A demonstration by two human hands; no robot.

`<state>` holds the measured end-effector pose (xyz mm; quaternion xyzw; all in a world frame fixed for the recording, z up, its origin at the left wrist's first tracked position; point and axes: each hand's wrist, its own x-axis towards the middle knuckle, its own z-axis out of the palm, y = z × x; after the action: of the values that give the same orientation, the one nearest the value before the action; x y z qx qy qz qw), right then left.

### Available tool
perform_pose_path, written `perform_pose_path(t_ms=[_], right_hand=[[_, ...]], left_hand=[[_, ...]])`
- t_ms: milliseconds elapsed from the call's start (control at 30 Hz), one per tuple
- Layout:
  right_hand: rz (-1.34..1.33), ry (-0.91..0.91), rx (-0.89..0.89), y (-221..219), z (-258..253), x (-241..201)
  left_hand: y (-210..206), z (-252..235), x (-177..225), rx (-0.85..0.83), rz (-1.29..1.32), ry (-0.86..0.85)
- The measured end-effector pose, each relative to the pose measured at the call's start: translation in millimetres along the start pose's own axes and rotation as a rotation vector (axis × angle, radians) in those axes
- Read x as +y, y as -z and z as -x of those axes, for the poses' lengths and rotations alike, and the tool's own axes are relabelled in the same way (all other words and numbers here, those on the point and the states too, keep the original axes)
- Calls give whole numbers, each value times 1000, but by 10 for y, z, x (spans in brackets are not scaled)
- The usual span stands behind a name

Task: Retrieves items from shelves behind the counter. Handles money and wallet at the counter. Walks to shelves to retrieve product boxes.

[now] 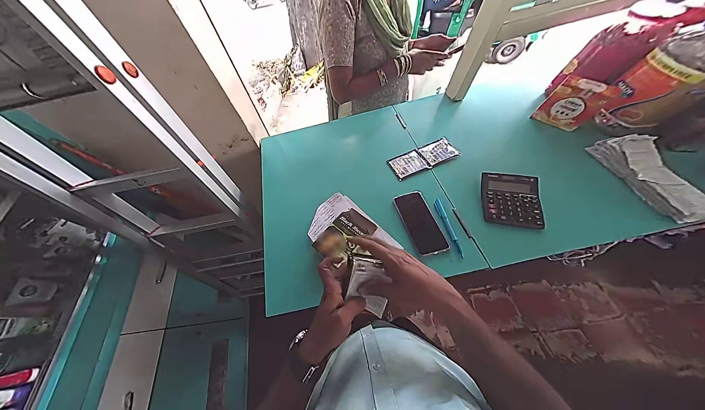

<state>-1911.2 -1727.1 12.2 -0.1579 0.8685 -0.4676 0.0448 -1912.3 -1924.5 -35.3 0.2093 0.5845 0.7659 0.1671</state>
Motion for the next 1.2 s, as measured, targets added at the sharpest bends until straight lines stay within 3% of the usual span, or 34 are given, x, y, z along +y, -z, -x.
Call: perform_pose_path(t_ms=[100,233,367,533,667,800,1033,1200], right_hand=[[-181,-2,6,-120,118,168],[-250,-158,6,-118,355,289],[-779,-60,368,-159,473,356],[-974,-186,631,-317,357,336],[-1027,-199,685,-411,310,309],[-1031,-85,701,-377,360,375],[-972,16,597,-444,411,403],[-501,106,563,-198,452,584]], left_hand=[[-90,-30,-79,143,72,-10],[-57,-55,-130,15,-142,-32],[-158,-45,-184,-13,166,-10],[-349,-120,-229,111,300,146],[-431,-196,-215,209,259,134],[-387,-251,-205,179,172,57],[-473,-252,-237,186,30,-64],[-419,-209,-190,205,46,48]])
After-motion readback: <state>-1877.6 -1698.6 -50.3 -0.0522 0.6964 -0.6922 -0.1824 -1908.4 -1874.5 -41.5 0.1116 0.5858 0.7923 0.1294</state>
